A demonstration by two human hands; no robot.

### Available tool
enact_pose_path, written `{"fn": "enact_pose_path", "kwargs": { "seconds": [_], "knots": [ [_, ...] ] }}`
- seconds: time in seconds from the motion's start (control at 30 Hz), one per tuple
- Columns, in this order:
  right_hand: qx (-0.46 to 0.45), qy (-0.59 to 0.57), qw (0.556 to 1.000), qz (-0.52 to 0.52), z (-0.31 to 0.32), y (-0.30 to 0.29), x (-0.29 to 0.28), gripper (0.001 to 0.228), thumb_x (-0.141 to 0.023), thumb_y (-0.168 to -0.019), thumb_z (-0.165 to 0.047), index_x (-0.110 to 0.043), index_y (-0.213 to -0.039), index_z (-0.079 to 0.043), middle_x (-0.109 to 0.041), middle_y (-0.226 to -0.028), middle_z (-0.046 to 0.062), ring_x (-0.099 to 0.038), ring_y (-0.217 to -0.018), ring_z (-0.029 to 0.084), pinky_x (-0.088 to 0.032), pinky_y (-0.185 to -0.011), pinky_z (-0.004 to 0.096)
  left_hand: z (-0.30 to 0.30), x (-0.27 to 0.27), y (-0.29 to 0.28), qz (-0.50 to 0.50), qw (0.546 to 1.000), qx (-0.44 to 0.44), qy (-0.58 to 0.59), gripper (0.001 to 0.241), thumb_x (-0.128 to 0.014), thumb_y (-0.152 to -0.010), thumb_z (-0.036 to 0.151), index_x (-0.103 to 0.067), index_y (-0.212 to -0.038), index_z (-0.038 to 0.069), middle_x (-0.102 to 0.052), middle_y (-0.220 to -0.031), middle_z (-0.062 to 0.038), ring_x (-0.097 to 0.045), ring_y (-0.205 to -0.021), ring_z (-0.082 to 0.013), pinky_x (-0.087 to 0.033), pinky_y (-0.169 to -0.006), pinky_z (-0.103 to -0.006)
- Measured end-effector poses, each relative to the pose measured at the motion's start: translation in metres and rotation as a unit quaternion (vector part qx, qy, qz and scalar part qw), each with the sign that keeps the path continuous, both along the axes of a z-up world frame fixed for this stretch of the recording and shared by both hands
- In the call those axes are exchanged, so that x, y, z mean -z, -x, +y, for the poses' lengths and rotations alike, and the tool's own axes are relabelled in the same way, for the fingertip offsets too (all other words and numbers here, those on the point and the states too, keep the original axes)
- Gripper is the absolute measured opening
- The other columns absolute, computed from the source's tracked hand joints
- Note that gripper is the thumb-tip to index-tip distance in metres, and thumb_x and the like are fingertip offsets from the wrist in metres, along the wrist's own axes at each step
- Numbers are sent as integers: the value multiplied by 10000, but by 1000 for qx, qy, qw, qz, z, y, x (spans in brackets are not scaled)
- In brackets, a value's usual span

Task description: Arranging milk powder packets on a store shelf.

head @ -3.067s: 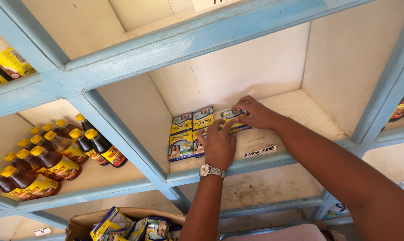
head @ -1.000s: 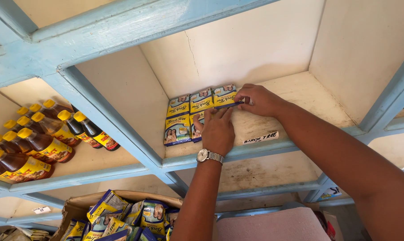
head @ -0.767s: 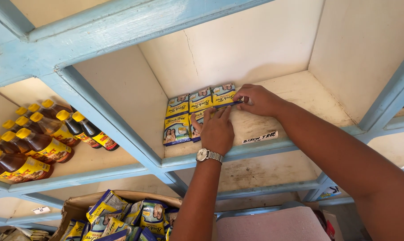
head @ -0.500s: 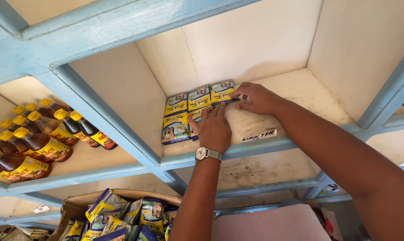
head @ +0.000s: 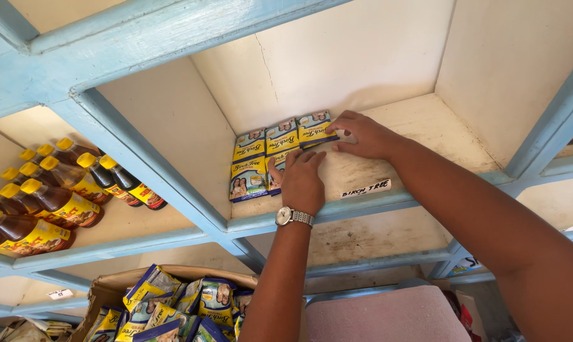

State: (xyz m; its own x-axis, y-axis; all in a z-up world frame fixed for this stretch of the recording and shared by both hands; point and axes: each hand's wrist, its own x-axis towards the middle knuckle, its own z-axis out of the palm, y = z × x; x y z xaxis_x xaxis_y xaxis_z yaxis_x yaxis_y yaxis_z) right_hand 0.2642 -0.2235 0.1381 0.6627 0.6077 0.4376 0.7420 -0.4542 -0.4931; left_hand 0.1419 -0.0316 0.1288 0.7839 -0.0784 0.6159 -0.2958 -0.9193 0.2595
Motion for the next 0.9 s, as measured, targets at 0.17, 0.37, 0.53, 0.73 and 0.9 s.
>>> {"fn": "enact_pose_path", "kwargs": {
  "seconds": [0.17, 0.37, 0.53, 0.73, 0.9],
  "knots": [
    [31, -10, 999, -7, 1, 7, -8, 347, -777, -887, -262, -666, -1186, -125, -592, -1176, 86, -604, -1011, 242, -538, -846, 367, 0, 3, 0, -24, 1000, 17, 8, 404, -554, -844, -20, -783, -1102, 189, -731, -1169, -7, -576, -1215, -243, -130, -1159, -658],
    [18, -61, 996, -58, -6, 2, -7, 328, -801, -869, -183, -672, -1163, -116, -588, -1144, 96, -604, -959, 219, -546, -780, 341, -2, 0, 1, -44, 999, 19, 10, 356, -570, -864, -1, -769, -1104, 170, -718, -1115, -17, -602, -1153, -234, -207, -1144, -611],
    [35, -90, 990, -102, -11, 9, -11, 283, -805, -907, -144, -672, -1154, -104, -573, -1109, 96, -592, -908, 223, -531, -786, 341, 1, 2, 2, -76, 997, 20, 15, 342, -584, -865, 24, -744, -1137, 157, -709, -1116, -33, -606, -1150, -247, -280, -1111, -554],
    [31, -126, 985, -114, -15, 31, -22, 274, -794, -962, -87, -660, -1201, -90, -552, -1169, 93, -600, -889, 162, -521, -699, 294, 8, 0, 19, -88, 993, 25, 71, 432, -577, -836, -42, -736, -1189, 150, -712, -1114, -60, -601, -1124, -276, -393, -1007, -480],
    [98, -239, 954, -153, -50, 27, 4, 284, -753, -1043, 68, -646, -1275, -56, -581, -1330, 83, -642, -977, 126, -538, -797, 262, 31, 1, 41, -91, 955, 157, 235, 522, -495, -855, -179, -716, -1233, 106, -721, -1145, -99, -657, -1113, -285, -525, -1013, -391]
  ]
}}
